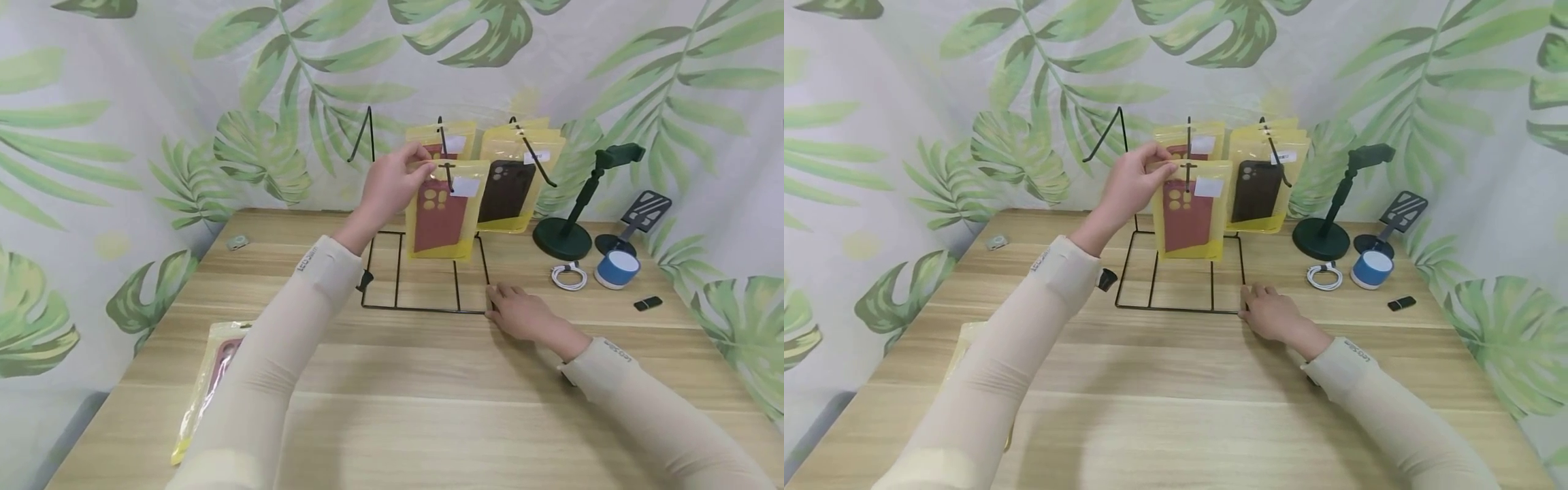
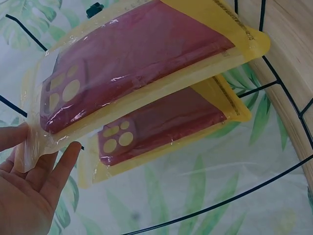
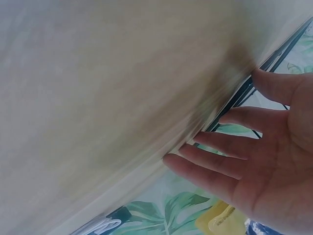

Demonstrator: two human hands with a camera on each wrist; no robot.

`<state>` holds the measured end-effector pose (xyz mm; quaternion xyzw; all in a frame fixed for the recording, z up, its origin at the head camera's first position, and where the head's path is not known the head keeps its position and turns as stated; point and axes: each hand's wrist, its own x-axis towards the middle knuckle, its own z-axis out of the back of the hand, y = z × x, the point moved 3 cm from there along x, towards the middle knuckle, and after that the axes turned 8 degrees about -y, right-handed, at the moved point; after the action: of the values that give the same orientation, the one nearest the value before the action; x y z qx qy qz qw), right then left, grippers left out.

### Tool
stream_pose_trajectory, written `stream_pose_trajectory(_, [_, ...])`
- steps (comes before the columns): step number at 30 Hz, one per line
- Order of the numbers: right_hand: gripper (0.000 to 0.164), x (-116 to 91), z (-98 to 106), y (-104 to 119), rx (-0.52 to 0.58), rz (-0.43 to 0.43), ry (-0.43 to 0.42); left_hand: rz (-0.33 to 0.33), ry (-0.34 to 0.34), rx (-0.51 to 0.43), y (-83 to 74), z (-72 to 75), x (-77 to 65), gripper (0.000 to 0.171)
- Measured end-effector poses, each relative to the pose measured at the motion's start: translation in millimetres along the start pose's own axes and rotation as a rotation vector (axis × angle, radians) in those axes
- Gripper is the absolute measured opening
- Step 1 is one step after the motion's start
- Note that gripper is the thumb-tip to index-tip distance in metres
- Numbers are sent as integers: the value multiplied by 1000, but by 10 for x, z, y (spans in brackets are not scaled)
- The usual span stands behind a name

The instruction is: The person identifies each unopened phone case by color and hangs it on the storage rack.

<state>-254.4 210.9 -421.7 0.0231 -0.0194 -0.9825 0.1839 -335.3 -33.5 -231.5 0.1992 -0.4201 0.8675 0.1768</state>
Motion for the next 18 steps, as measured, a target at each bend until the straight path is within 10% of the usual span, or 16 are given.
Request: stream_pose_trajectory(18, [57,-4,-7,14,9,12,4,95,13,180,110,-109,475,23])
